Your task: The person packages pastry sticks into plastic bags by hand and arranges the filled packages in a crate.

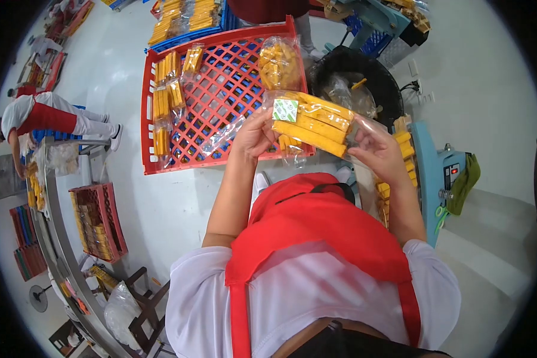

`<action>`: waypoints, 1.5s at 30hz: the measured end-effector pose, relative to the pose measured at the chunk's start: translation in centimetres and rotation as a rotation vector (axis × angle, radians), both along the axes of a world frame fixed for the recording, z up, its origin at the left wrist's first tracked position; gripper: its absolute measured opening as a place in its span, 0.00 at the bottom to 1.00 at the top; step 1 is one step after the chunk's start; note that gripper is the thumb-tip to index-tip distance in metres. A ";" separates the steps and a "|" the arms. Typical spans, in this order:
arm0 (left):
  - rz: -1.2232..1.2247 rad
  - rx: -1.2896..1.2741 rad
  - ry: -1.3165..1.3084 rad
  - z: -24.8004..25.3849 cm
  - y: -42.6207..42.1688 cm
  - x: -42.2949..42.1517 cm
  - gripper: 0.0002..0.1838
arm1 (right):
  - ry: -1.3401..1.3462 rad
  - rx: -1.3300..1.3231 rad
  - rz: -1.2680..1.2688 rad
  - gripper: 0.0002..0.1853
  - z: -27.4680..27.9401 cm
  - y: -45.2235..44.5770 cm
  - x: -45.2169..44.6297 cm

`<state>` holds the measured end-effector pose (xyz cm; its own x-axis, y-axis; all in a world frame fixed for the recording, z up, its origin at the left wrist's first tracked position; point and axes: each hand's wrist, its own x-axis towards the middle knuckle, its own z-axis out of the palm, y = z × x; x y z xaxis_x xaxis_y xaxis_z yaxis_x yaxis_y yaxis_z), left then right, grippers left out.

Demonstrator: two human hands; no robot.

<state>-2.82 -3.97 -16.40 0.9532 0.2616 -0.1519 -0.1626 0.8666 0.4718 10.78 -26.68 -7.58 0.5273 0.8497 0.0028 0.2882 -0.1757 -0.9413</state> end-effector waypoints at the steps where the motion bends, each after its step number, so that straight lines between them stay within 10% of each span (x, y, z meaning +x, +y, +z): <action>1: -0.005 -0.001 0.001 0.0 -0.1 0.1 0.21 | -0.009 0.011 0.010 0.31 0.1 0.0 -0.1; 31: -0.117 0.524 0.140 2.2 2.8 -3.7 0.48 | -0.522 -0.032 0.353 0.29 2.1 2.6 -1.2; 37: 0.058 0.457 -0.180 3.7 4.2 -4.5 0.49 | -0.388 -0.010 0.372 0.28 3.1 2.8 -0.4; 45: 0.099 0.623 0.011 3.8 2.3 -3.6 0.42 | -0.517 -0.036 0.516 0.28 3.6 4.6 -1.8</action>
